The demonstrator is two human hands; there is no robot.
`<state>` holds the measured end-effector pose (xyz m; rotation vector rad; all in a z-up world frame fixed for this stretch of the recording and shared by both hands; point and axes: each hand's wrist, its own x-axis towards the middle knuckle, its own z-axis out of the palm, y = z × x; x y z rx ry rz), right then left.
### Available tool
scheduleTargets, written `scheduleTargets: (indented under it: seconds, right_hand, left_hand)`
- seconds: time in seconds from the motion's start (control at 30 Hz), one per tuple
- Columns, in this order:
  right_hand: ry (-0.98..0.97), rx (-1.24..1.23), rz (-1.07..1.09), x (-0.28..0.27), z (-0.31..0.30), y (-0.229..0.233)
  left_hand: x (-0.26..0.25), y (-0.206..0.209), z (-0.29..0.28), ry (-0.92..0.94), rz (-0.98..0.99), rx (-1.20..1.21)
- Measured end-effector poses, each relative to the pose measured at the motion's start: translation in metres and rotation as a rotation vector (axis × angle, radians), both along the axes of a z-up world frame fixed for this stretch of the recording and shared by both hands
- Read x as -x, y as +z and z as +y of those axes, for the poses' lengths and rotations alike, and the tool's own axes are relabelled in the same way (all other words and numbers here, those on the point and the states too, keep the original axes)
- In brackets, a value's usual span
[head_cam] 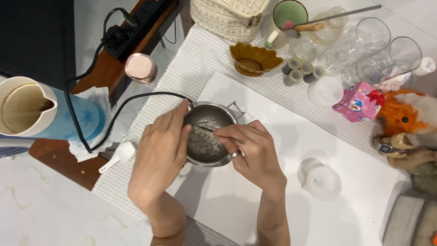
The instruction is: Melting and stirring wax flakes in a small pot on a heating element
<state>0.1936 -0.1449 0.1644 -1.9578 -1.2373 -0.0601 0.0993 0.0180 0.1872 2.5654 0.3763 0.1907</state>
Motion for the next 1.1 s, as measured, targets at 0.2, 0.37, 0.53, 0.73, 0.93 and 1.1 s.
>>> scheduleTargets:
  seconds: [0.2, 0.37, 0.53, 0.73, 0.93, 1.1]
  right_hand:
    - [-0.057, -0.031, -0.036, -0.0020, -0.0010, 0.0010]
    - [-0.052, -0.018, -0.028, -0.0045, -0.0005, -0.0023]
    - [-0.044, -0.016, -0.042, -0.0048, -0.0005, -0.0028]
    - [-0.057, -0.050, -0.053, -0.0025, 0.0004, -0.0046]
    - [-0.049, -0.029, -0.056, -0.0027, 0.0016, -0.0046]
    - [-0.046, -0.011, -0.053, -0.0035, 0.0011, -0.0050]
  left_hand:
    - [-0.0007, 0.0009, -0.0010, 0.000, 0.015, 0.020]
    - [-0.0028, -0.0035, -0.0036, 0.001, 0.016, -0.010]
    - [-0.0029, -0.0044, -0.0034, -0.022, 0.012, -0.037]
    - [-0.0027, -0.0020, -0.0027, -0.014, 0.015, -0.003]
    - [-0.0023, -0.0044, -0.0018, -0.017, 0.026, -0.006]
    - [-0.0011, -0.0067, -0.0011, -0.035, 0.007, -0.027]
